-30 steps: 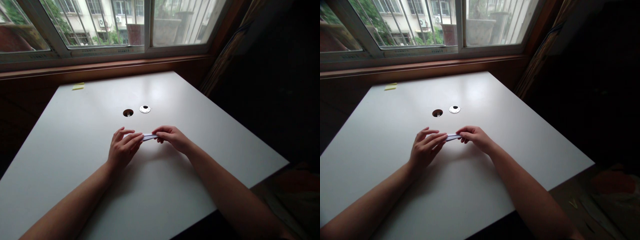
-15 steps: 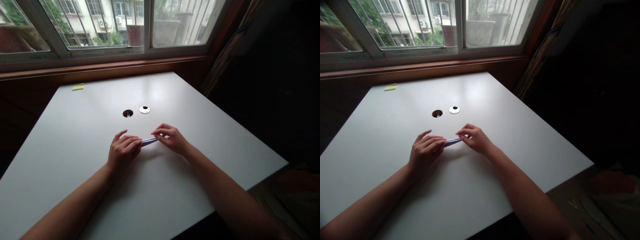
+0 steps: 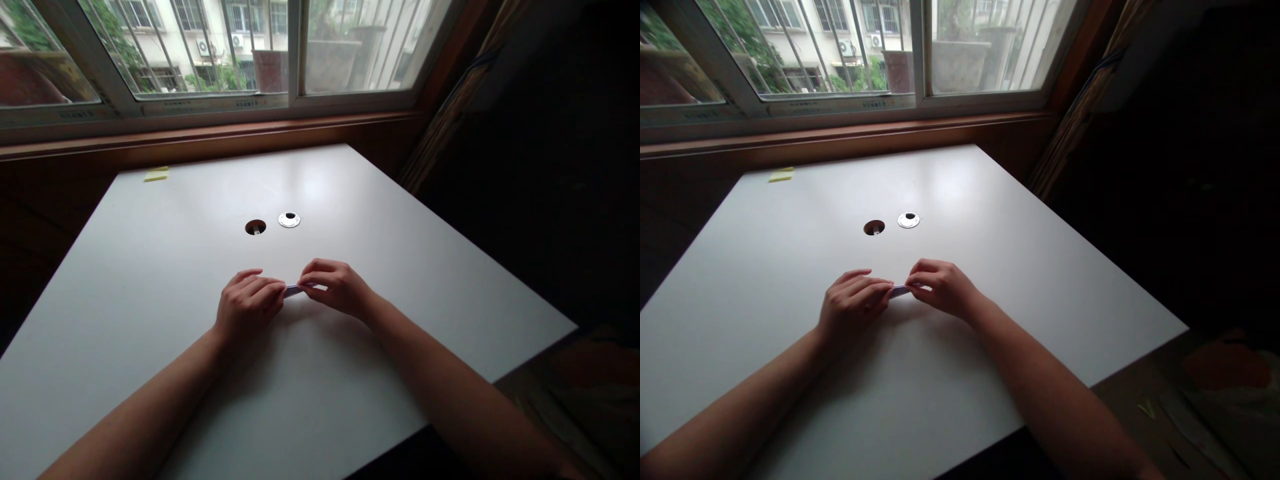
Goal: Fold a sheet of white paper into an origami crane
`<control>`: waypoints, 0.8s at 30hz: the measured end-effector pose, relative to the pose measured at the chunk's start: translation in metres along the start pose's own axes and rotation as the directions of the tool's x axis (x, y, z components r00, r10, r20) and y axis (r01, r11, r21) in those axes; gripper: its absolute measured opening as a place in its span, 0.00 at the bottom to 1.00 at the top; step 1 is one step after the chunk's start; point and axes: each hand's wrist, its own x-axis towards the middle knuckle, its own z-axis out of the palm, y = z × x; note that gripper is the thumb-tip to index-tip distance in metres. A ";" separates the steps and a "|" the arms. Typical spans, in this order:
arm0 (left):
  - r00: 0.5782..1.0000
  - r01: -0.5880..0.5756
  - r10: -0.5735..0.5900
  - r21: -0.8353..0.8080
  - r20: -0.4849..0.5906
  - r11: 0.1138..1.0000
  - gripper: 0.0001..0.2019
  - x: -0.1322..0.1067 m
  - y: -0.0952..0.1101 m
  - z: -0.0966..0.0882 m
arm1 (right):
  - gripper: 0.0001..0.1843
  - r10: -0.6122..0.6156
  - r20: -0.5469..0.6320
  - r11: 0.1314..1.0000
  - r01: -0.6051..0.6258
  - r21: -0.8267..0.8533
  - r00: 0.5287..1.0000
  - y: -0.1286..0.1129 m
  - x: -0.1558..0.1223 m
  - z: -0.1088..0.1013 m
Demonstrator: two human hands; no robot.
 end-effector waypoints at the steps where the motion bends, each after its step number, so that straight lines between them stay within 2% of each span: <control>1: 1.000 -0.003 0.003 -0.002 0.003 1.000 0.07 0.000 0.000 0.000 | 0.06 -0.009 0.007 1.000 0.009 -0.005 1.000 0.000 0.000 0.001; 10: 0.998 -0.058 0.058 0.021 0.007 0.998 0.07 0.005 0.009 -0.003 | 0.06 -0.056 0.039 0.997 0.058 -0.053 0.998 -0.006 0.002 0.008; 24: 0.999 -0.025 0.023 0.073 0.023 0.997 0.06 0.004 0.006 -0.005 | 0.07 -0.063 0.085 0.961 0.083 -0.264 0.994 0.004 0.002 -0.011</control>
